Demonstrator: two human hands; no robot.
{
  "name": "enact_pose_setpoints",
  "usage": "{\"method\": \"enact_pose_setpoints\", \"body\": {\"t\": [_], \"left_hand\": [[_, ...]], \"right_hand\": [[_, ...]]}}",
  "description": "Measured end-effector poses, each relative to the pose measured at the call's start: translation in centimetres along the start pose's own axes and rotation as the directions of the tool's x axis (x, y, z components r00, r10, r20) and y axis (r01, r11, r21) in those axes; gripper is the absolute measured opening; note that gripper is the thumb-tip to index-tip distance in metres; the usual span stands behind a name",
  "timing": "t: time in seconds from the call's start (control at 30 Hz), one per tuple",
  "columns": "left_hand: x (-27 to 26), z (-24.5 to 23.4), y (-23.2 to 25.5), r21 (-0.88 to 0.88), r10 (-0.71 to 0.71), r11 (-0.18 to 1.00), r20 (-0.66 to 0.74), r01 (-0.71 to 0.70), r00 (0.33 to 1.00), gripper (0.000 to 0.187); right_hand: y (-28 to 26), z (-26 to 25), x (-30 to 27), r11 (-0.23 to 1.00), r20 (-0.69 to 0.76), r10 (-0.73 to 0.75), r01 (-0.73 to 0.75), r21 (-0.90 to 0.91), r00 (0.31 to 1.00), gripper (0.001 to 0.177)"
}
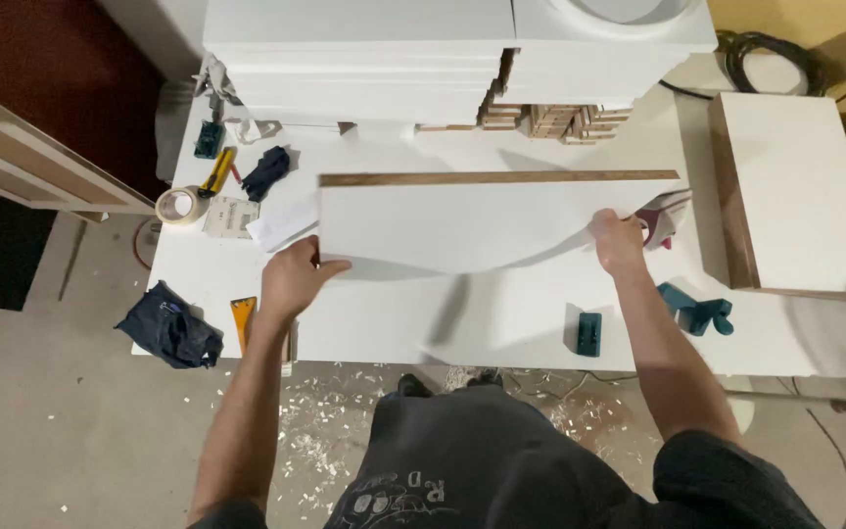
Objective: Applying edge banding to a wooden panel using an iron, trimming the excess with a utility knife, and sanding the edges.
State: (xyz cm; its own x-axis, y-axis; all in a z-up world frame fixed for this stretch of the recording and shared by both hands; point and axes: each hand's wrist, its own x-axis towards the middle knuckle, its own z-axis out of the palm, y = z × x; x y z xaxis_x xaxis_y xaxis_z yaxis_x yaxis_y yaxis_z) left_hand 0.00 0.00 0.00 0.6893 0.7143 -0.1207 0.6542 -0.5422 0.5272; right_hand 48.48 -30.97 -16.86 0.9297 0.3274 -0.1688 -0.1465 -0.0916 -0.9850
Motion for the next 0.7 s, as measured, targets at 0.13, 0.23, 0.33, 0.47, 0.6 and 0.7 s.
{"method": "enact_pose_setpoints", "body": {"t": [0.13,0.23,0.33,0.47,0.6,0.7], "left_hand": [[4.0,6.8,-6.1,-0.208,-0.103,0.973,-0.014,0.098,0.995,0.056],[4.0,8.6,-6.8,-0.364,-0.156,0.921,-0.023,0.137,0.988,0.057],[4.6,10.5,-7.8,-0.462,-0.142,0.882,-0.080,0.089,0.987,0.056],[5.6,13.3,-11.0,-0.470,-0.175,0.874,-0.063,0.125,0.983,0.058],[5.7,13.4,-11.0,-0.411,-0.243,0.887,-0.031,0.209,0.970,0.060],[5.9,13.7,-10.6,-0.438,-0.275,0.867,-0.019,0.239,0.961,0.057]], "right_hand": [[3.0,-1.2,0.4,0.973,-0.083,-0.137,0.118,-0.201,0.987,0.054],[4.5,-1.0,0.5,0.971,-0.050,-0.145,0.132,-0.201,0.988,0.065],[9.2,-1.0,3.9,0.980,-0.050,-0.113,0.103,-0.172,0.992,0.069],[12.1,-0.5,6.1,0.986,0.050,-0.159,0.157,0.052,0.986,0.075],[15.1,-0.3,7.7,0.982,0.103,-0.166,0.154,0.111,0.981,0.076],[16.9,0.4,9.1,0.972,0.099,-0.180,0.162,0.169,0.979,0.081]]}}
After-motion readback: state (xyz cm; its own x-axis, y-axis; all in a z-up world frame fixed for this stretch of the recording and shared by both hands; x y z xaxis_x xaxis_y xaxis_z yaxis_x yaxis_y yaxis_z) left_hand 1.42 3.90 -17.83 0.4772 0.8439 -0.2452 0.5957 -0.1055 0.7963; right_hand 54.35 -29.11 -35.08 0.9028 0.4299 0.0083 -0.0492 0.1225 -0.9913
